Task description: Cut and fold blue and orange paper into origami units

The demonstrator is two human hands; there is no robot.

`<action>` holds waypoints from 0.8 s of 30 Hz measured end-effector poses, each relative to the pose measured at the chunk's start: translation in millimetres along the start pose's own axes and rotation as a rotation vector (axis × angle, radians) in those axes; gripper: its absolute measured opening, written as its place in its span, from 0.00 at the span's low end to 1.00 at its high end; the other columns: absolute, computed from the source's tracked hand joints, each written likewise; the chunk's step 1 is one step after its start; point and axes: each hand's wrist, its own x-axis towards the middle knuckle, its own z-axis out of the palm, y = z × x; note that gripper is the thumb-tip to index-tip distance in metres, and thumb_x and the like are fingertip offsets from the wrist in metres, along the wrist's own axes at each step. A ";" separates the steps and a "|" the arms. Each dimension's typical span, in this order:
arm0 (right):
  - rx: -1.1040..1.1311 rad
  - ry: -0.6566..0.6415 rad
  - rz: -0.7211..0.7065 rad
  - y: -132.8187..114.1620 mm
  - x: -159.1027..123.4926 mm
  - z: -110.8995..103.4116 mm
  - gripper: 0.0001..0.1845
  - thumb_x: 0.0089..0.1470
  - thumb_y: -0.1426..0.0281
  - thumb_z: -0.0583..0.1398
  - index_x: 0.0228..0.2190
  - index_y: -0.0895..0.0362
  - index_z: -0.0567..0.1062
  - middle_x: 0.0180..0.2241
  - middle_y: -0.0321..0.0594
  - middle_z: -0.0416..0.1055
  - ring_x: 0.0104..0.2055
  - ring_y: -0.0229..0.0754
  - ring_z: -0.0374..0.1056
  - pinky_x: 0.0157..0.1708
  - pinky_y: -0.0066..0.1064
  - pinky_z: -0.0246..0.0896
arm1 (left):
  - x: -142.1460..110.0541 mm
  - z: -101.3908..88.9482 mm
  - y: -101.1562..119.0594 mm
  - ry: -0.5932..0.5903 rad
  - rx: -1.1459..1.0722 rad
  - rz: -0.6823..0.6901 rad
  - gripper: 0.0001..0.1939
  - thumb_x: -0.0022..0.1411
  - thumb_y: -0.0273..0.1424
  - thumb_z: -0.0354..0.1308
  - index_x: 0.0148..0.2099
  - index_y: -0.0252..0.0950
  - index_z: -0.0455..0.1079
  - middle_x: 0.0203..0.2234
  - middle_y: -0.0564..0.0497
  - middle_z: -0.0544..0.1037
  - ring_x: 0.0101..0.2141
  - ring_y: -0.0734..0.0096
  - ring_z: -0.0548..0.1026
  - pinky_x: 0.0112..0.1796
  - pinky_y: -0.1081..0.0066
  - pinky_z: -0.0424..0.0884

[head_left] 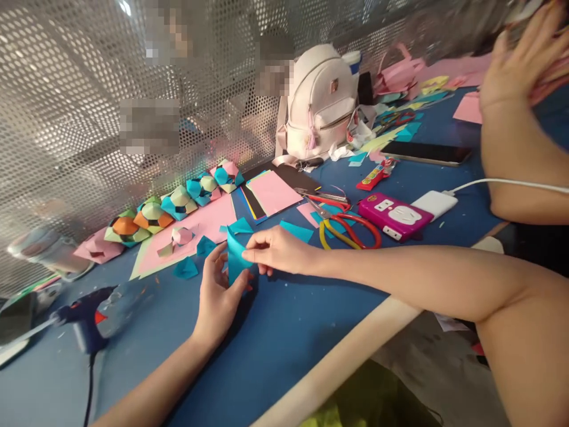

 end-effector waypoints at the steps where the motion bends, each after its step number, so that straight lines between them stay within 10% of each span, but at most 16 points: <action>1: 0.015 -0.003 0.020 0.5 0.1 1.0 0.08 0.54 0.70 0.60 0.25 0.60 0.71 0.15 0.28 0.66 0.15 0.29 0.61 0.16 0.19 0.58 | 0.1 -0.5 0.7 0.006 0.027 -0.020 0.29 0.53 0.32 0.65 0.55 0.42 0.59 0.42 0.50 0.70 0.26 0.76 0.73 0.26 0.73 0.73; 14: 0.168 0.070 0.143 -9.2 -5.4 -2.6 0.21 0.40 0.61 0.70 0.19 0.58 0.65 0.15 0.24 0.58 0.19 0.28 0.54 0.18 0.21 0.49 | -6.7 -10.8 -8.6 0.060 0.078 -0.118 0.28 0.49 0.35 0.69 0.52 0.48 0.65 0.46 0.51 0.77 0.42 0.60 0.78 0.36 0.69 0.77; 24: 0.219 0.001 0.015 -8.2 -10.3 2.0 0.20 0.49 0.61 0.65 0.19 0.57 0.62 0.16 0.27 0.61 0.20 0.29 0.60 0.21 0.21 0.52 | -19.1 -13.1 6.4 0.092 0.271 -0.124 0.29 0.48 0.38 0.69 0.52 0.57 0.66 0.43 0.59 0.76 0.39 0.63 0.78 0.38 0.68 0.78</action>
